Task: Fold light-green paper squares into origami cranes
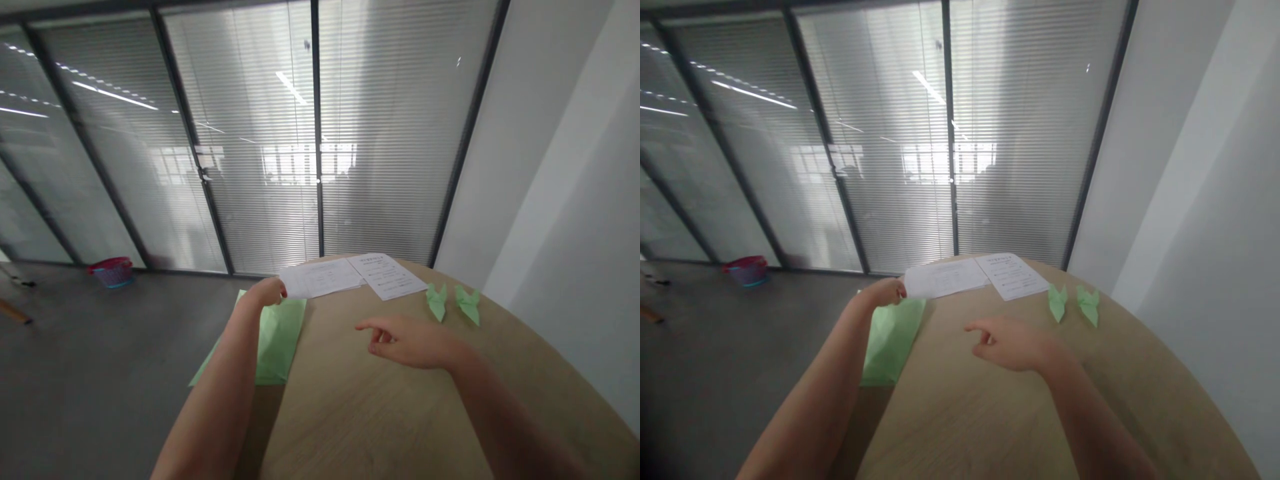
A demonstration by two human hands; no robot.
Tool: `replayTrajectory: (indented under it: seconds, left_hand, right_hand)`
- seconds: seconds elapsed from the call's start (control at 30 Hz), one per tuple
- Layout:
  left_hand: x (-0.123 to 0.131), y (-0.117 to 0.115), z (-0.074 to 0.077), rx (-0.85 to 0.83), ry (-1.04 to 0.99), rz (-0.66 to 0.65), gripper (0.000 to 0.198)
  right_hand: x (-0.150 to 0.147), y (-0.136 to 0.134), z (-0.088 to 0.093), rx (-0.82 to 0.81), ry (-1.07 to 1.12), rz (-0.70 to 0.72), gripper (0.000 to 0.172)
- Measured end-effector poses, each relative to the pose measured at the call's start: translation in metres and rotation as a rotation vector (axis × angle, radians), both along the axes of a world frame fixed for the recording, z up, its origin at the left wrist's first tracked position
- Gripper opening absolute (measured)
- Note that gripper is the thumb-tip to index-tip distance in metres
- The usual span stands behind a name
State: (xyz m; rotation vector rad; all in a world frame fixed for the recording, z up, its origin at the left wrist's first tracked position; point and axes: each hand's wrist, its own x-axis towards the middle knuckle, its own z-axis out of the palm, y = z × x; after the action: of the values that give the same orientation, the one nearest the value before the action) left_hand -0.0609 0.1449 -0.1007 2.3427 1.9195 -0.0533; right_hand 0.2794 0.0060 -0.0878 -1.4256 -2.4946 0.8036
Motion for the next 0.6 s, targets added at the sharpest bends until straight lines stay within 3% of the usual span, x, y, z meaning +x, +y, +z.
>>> replayTrajectory:
  seconds: [0.1,0.17,0.27,0.33,0.43,0.5,0.6]
  left_hand:
    - [0.006,-0.015,0.031,0.030,-0.043,-0.029,0.025]
    - [0.015,-0.035,0.052,0.081,-0.109,-0.082,0.028]
    - [0.041,-0.075,0.077,0.244,-0.314,-0.281,0.025]
    - [0.061,-0.101,0.087,0.300,-0.429,-0.384,0.025]
    - [0.089,-0.124,0.092,0.374,-0.491,-0.514,0.026]
    - [0.101,-0.127,0.094,0.484,-0.494,-0.531,0.024]
    - [0.109,-0.120,0.091,0.820,-0.529,-0.418,0.023]
  right_hand:
    - [0.004,0.015,-0.013,-0.083,0.008,-0.006,0.050]
    - [0.005,0.024,-0.024,-0.126,0.148,-0.034,0.060]
    - [0.001,0.032,-0.035,-0.095,0.464,-0.105,0.078]
    - [-0.004,0.034,-0.037,-0.106,0.621,-0.016,0.082]
    - [-0.010,0.033,-0.035,-0.092,0.722,0.074,0.058]
    - [-0.011,0.033,-0.034,-0.014,0.734,-0.038,0.034]
    - [-0.006,0.033,-0.037,0.033,0.849,-0.267,0.028]
